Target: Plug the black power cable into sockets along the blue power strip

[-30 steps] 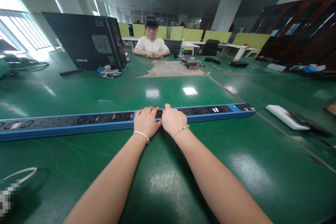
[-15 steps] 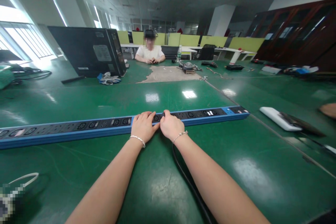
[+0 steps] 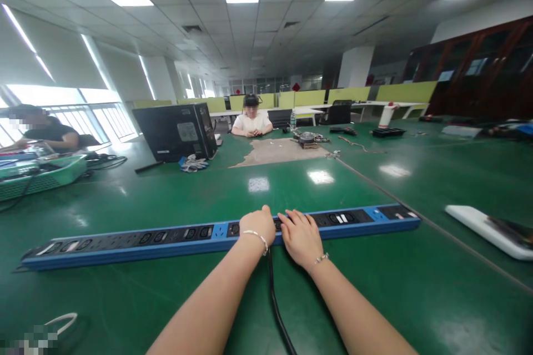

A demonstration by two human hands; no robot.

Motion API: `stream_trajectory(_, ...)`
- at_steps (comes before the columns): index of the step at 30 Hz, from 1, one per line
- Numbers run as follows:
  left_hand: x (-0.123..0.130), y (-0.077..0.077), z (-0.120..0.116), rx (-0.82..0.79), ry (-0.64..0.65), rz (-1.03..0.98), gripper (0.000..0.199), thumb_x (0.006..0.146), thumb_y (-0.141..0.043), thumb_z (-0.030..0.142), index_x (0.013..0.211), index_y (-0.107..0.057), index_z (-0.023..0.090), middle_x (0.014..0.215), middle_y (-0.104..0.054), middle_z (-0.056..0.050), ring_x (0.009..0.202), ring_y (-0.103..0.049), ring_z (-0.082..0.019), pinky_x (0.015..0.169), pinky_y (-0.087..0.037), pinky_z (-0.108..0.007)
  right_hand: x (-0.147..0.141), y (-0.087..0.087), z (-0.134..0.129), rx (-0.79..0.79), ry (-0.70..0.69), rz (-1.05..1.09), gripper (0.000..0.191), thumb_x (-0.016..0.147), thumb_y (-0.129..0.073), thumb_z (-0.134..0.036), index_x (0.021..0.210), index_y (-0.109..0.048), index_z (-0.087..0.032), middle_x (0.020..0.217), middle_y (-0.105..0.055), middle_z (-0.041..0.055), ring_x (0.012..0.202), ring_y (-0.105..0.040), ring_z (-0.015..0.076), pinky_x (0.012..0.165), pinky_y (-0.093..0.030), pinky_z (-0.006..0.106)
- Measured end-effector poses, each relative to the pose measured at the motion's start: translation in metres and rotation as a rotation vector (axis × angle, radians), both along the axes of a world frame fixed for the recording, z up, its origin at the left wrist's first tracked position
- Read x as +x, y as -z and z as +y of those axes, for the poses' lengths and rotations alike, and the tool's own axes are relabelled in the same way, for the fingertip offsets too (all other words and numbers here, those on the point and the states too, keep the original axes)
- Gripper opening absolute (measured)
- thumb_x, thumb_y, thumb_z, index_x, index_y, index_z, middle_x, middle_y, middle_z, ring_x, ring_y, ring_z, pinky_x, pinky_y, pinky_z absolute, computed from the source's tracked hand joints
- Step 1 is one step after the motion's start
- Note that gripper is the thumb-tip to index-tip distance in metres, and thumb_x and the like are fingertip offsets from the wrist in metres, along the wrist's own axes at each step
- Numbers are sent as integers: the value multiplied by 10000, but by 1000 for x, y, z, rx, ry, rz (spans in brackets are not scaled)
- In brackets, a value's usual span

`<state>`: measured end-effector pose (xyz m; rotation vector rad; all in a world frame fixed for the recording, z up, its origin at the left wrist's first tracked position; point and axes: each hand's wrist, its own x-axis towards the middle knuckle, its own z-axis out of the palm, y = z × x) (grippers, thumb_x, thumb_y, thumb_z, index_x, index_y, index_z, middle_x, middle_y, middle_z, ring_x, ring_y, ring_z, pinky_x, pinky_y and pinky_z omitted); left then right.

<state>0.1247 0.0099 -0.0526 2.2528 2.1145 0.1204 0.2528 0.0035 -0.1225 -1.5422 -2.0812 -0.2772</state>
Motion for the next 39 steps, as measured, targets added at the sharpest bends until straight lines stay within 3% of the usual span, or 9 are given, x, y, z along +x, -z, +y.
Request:
stream_trajectory(15, 16, 6, -8, -71, -150, -80, 226, 819, -395, 190, 1016, -476, 117, 962, -661, -197, 926, -639, -246, 757, -476, -336, -4, 1, 1, -3, 38, -14, 380, 897, -337, -330, 1196, -571, -305, 1236, -570, 25, 1174, -439, 219, 982, -232, 412)
stream_trajectory(18, 19, -9, -15, -27, -131, -71, 230, 833, -359, 179, 1031, -458, 116, 938, -663, -188, 903, -644, -241, 742, -473, -333, -5, 2, 2, 4, 52, -5, 374, 889, -347, -321, 1178, -585, -303, 1222, -580, 22, 1166, -445, 217, 981, -232, 411)
stream_trajectory(21, 11, -38, -19, 173, -125, -71, 265, 880, -273, 236, 1086, -405, 134, 887, -668, -156, 845, -652, -244, 700, -469, -339, -5, 3, 2, 13, 58, 3, 370, 882, -353, -312, 1160, -597, -299, 1214, -585, 20, 1161, -448, 216, 979, -232, 411)
stream_trajectory(23, -9, -57, -16, 272, -166, -99, 287, 888, -278, 315, 1072, -405, 134, 855, -671, -154, 813, -654, -254, 679, -464, -338, -6, 3, 2, 16, 53, 13, 372, 882, -350, -313, 1160, -596, -301, 1211, -587, 17, 1159, -448, 213, 974, -233, 411)
stream_trajectory(25, -41, -65, -12, 237, -253, -140, 303, 871, -338, 349, 1066, -412, 130, 853, -675, -154, 846, -648, -259, 692, -455, -328, -6, 3, 2, 17, 53, 28, 371, 881, -350, -315, 1155, -600, -302, 1202, -592, 17, 1152, -453, 212, 968, -235, 412)
stream_trajectory(27, -76, -61, -10, 195, -351, -156, 289, 866, -345, 346, 1055, -430, 144, 892, -675, -151, 873, -641, -254, 705, -448, -321, -7, 4, 3, 22, 54, 43, 367, 876, -356, -310, 1138, -612, -300, 1190, -600, 19, 1141, -458, 214, 966, -232, 415)
stream_trajectory(31, -123, -34, -14, 60, -356, -133, 248, 863, -323, 355, 948, -491, 194, 925, -674, -122, 902, -630, -242, 724, -438, -307, -8, 6, 5, 51, 63, 71, 362, 866, -365, -292, 1116, -627, -296, 1168, -613, 21, 1124, -464, 213, 969, -219, 414)
stream_trajectory(35, -126, -13, -21, -6, -308, -69, 256, 862, -313, 356, 954, -496, 204, 915, -678, -110, 877, -634, -234, 713, -436, -302, -9, 8, 6, 67, 75, 78, 356, 859, -381, -290, 1115, -628, -298, 1153, -620, 17, 1118, -465, 209, 965, -222, 402)
stream_trajectory(39, -118, -6, -22, -42, -293, -28, 253, 861, -325, 346, 968, -499, 196, 907, -683, -114, 875, -639, -235, 714, -438, -302, -9, 8, 6, 71, 84, 71, 355, 851, -386, -282, 1102, -636, -299, 1141, -626, 14, 1105, -473, 207, 960, -226, 400)
